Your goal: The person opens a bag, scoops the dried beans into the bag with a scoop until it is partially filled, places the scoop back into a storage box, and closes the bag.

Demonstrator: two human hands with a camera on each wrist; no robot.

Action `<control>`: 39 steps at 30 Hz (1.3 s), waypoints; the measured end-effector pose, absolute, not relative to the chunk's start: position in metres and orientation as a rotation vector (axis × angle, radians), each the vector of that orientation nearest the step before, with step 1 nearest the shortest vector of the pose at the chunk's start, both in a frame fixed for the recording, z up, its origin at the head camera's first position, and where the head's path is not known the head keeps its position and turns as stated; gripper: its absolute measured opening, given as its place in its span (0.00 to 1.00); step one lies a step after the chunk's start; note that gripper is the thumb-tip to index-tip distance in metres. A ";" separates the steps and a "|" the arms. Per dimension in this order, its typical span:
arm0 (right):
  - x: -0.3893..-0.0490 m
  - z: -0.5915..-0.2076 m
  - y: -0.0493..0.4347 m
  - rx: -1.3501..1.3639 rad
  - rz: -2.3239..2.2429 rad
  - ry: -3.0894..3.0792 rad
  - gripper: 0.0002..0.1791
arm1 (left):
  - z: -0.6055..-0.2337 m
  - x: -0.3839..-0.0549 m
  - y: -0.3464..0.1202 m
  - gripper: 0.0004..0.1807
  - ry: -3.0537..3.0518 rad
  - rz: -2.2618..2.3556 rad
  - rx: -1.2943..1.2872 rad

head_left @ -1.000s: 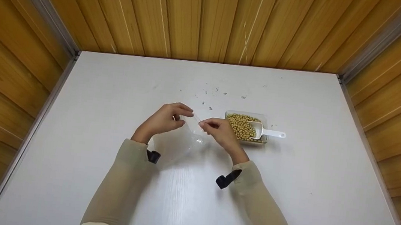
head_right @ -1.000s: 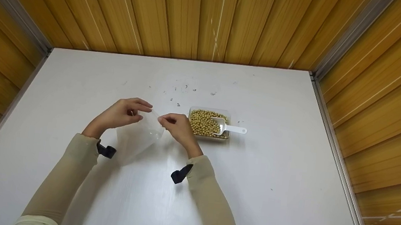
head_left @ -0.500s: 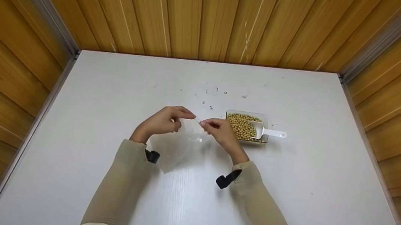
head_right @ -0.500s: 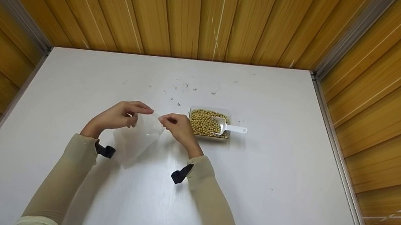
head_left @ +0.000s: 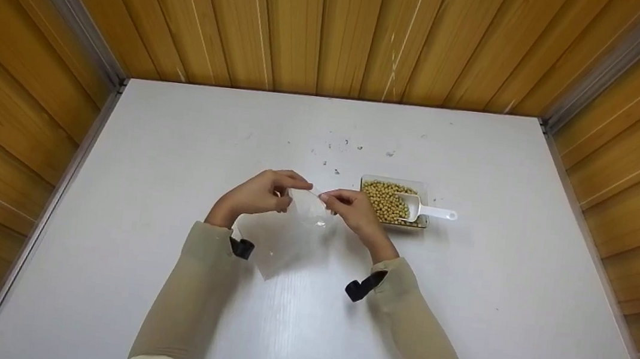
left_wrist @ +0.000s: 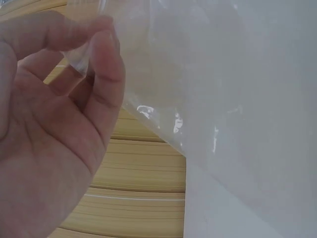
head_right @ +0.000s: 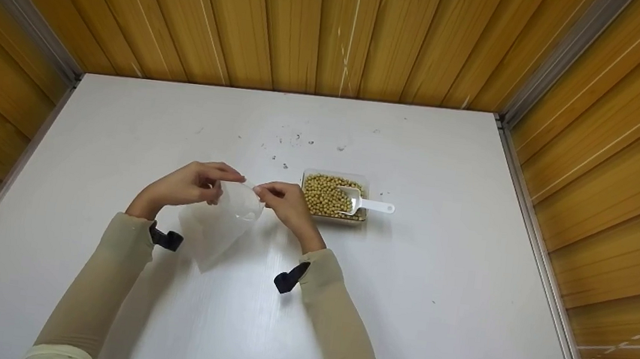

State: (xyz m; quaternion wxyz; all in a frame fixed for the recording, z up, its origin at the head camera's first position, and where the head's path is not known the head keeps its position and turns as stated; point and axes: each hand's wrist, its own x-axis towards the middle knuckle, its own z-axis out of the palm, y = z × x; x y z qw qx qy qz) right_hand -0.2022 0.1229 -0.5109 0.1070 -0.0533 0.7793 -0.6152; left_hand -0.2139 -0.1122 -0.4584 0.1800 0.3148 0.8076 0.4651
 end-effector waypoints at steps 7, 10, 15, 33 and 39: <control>-0.202 -0.512 0.124 -0.151 -1.841 2.264 0.16 | -0.461 -0.216 -0.114 0.27 2.275 1.294 0.891; -0.202 -0.512 0.124 -0.132 -1.825 2.270 0.16 | -0.460 -0.216 -0.113 0.27 2.291 1.280 0.874; -0.203 -0.513 0.124 -0.148 -1.807 2.270 0.18 | -0.461 -0.217 -0.112 0.27 2.300 1.287 0.844; -0.201 -0.524 0.120 -0.217 -1.800 2.247 0.17 | -0.470 -0.217 -0.119 0.24 2.131 1.399 0.862; -0.201 -0.522 0.120 -0.197 -1.793 2.260 0.17 | -0.471 -0.217 -0.118 0.24 2.191 1.360 0.865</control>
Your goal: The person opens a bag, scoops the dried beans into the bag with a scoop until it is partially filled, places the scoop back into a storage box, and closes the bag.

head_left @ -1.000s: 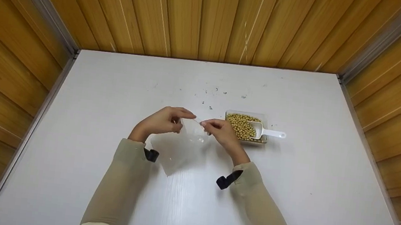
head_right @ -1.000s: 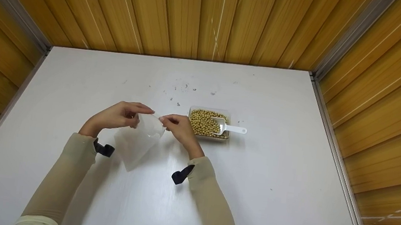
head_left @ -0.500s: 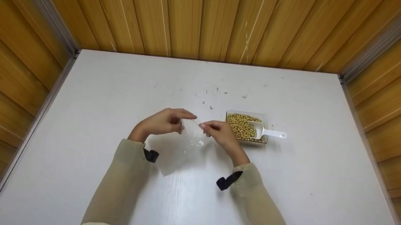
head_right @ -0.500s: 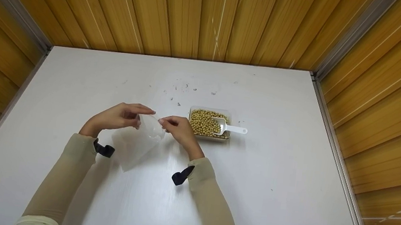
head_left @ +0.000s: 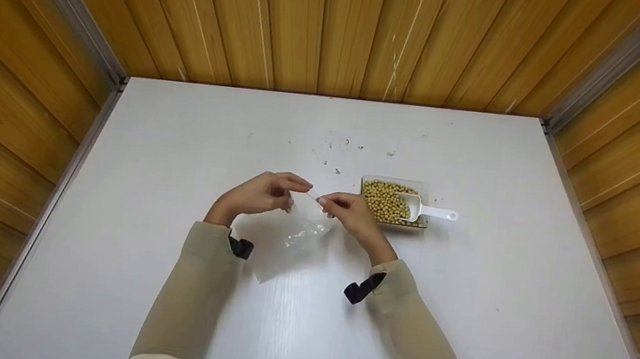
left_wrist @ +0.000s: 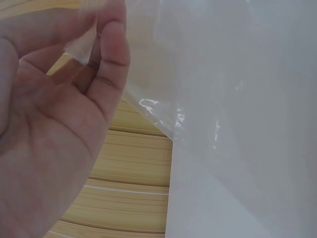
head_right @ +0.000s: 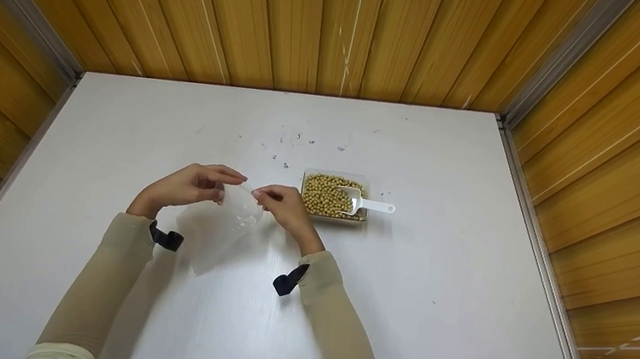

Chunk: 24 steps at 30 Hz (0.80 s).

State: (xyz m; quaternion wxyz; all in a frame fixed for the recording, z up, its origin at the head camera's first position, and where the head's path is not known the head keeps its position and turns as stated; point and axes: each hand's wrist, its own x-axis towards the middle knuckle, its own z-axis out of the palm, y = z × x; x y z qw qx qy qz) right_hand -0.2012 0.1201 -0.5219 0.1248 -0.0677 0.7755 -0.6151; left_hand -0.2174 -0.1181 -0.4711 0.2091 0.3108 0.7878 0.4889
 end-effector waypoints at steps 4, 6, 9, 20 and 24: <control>-0.201 -0.520 0.121 -0.193 -1.783 2.267 0.17 | -0.459 -0.212 -0.115 0.24 2.208 1.344 0.886; -0.201 -0.520 0.122 -0.198 -1.785 2.261 0.18 | -0.449 -0.207 -0.113 0.24 2.210 1.345 0.903; -0.201 -0.520 0.124 -0.195 -1.796 2.249 0.18 | -0.438 -0.201 -0.111 0.23 2.216 1.348 0.918; -0.200 -0.511 0.129 -0.199 -1.793 2.224 0.16 | -0.465 -0.215 -0.110 0.26 2.227 1.325 0.892; -0.199 -0.505 0.131 -0.205 -1.747 2.237 0.19 | -0.468 -0.217 -0.111 0.27 2.199 1.350 0.875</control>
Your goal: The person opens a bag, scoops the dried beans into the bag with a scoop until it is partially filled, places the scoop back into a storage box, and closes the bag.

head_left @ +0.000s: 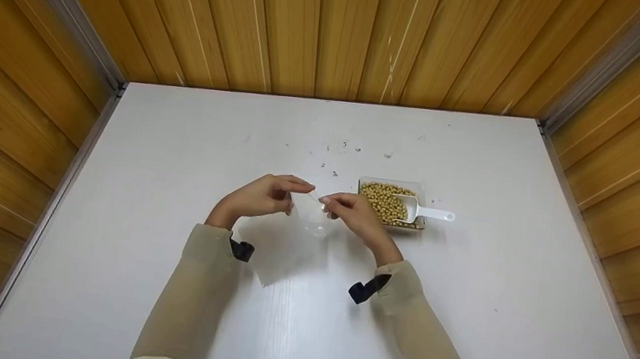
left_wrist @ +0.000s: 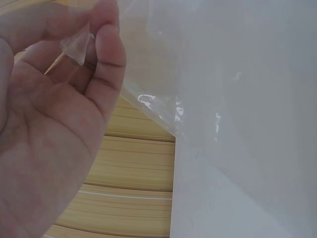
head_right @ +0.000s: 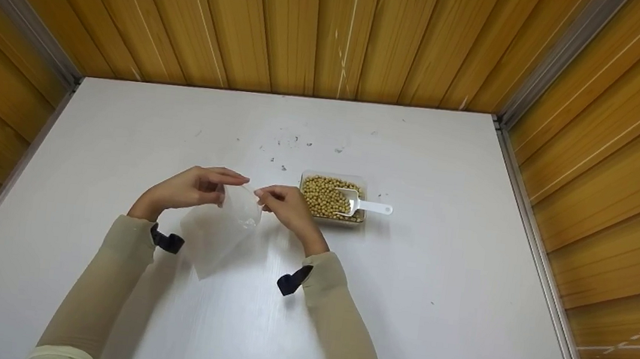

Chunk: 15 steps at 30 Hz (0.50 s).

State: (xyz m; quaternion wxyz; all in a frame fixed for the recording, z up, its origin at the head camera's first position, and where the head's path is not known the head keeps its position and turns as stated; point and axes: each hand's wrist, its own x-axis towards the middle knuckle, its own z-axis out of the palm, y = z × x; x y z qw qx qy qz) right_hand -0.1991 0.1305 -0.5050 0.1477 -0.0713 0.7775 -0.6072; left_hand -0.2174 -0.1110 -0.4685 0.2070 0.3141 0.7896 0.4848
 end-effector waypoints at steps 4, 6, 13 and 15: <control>-0.198 -0.501 0.135 -0.231 -1.727 2.227 0.21 | -0.470 -0.218 -0.112 0.27 2.186 1.369 0.868; -0.197 -0.498 0.138 -0.242 -1.717 2.229 0.21 | -0.470 -0.218 -0.113 0.26 2.202 1.363 0.868; -0.197 -0.489 0.153 -0.214 -1.672 2.296 0.19 | -0.472 -0.221 -0.116 0.25 2.260 1.317 0.868; -0.198 -0.486 0.159 -0.180 -1.674 2.300 0.19 | -0.472 -0.221 -0.116 0.24 2.268 1.313 0.864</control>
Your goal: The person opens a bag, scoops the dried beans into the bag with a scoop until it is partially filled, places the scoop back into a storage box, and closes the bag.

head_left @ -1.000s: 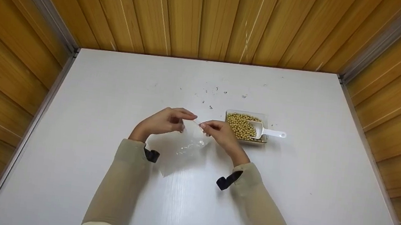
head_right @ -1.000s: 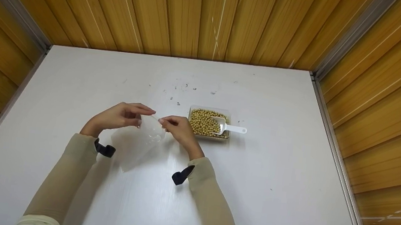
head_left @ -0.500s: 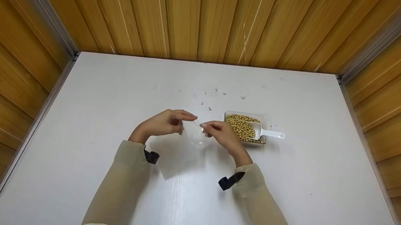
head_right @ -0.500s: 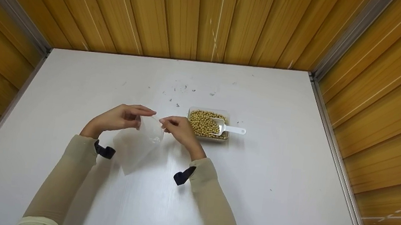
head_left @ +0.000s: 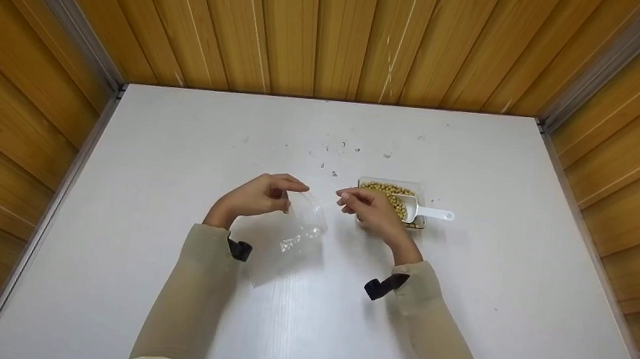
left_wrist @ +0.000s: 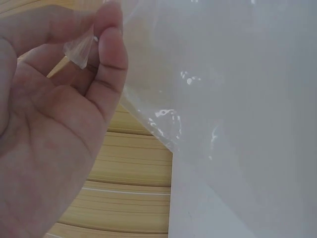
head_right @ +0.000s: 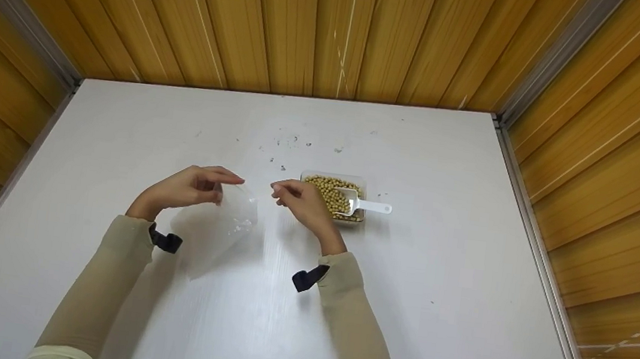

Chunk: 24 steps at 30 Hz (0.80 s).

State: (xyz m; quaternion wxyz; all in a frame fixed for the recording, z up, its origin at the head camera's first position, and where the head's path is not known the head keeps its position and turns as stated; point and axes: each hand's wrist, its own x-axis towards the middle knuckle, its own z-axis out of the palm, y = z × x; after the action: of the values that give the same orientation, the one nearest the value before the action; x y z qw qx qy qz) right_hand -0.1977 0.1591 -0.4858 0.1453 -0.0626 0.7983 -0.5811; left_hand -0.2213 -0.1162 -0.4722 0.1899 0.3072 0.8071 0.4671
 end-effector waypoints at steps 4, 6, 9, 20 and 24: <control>-0.199 -0.482 0.172 -0.157 -1.672 2.310 0.20 | -0.473 -0.222 -0.117 0.23 2.271 1.317 0.854; -0.199 -0.480 0.177 -0.184 -1.661 2.336 0.20 | -0.473 -0.222 -0.117 0.23 2.275 1.313 0.849; -0.200 -0.479 0.185 -0.227 -1.624 2.383 0.21 | -0.472 -0.221 -0.117 0.23 2.281 1.309 0.842; -0.204 -0.478 0.217 -0.261 -1.520 2.475 0.23 | -0.439 -0.205 -0.113 0.24 2.247 1.328 0.840; -0.204 -0.477 0.230 -0.318 -1.465 2.535 0.24 | -0.436 -0.203 -0.112 0.24 2.242 1.341 0.847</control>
State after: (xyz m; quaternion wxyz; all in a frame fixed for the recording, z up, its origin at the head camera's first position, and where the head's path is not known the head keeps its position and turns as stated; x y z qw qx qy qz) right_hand -0.2043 0.2296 -0.4766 0.0981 -0.1075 0.8566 -0.4950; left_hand -0.2033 -0.1125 -0.4364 0.1961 0.3023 0.8005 0.4788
